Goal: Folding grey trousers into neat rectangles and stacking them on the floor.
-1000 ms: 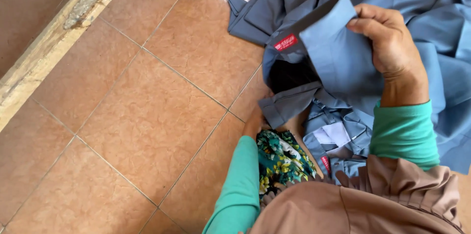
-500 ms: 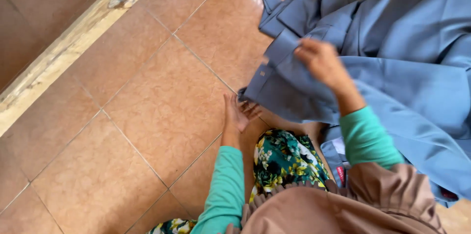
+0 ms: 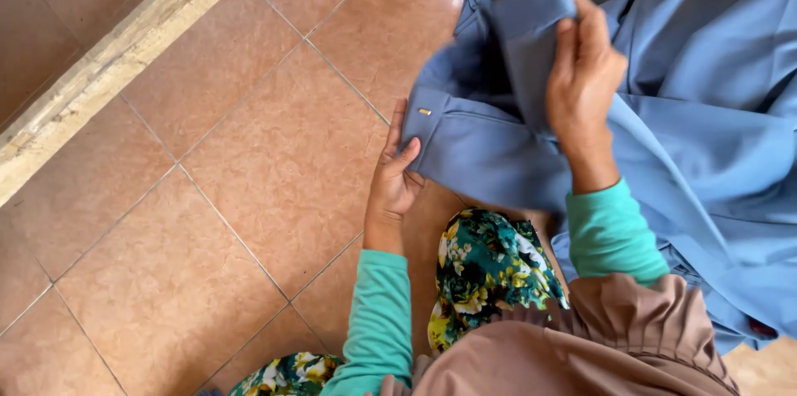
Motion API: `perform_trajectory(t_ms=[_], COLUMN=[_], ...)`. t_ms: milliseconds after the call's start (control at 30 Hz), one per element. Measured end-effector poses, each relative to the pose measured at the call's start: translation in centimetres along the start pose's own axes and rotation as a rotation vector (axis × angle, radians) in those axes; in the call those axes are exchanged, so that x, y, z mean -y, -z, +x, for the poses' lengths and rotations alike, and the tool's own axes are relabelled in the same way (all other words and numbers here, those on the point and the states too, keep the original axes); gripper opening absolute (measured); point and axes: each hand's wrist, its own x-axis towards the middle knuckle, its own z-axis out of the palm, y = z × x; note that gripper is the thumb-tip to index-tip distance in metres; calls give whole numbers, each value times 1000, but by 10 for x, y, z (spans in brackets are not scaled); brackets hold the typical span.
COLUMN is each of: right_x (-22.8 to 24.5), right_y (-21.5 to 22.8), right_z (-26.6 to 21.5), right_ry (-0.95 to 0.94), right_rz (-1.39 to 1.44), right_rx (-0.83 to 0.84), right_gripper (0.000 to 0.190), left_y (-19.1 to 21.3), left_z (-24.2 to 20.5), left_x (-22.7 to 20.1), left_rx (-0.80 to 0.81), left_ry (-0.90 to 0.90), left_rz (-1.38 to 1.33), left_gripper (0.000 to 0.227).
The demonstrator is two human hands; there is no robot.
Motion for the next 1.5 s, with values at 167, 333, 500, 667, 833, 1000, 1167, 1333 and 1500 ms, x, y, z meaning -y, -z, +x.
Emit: perform_trajectory(t_ms=[167,333,500,667,833,1000,1167,1333,1500], right_x=[-70,-69,-3,-9,-3,11,93,97,85], right_y=[-104,-121,-137,-136,-167,-264,-283,-292,-284], right_z=[-33,-54,-169,-228,-244,-301,-335,-360,-368], right_ry=[-172,-135,530,70,-19,87,222,390,673], right_rz=[-320,-454,-433,-264,-342,-101,-171,-265,-406], right_rx=[439,401,299,887,981,1017,1090,1070,727], right_gripper=[21,20,24,59,77,69,62,60,44], left_y=[148,172,162,220,208,273,265,295,309], left_z=[26,25,26,29,6,-43,-104,-100,-126], left_x=[99,104,83,120,89,38,-1,-2,-69], left_rx=[-516,-612,-612,-670,-650,-816,-972,-1062,-1249], left_ry=[233,341,325,290,248,82,22,98,7], left_rz=[248,126,13,46,103,1,56,221,66], left_gripper=[69,54,39,38,38,44,66,75,79])
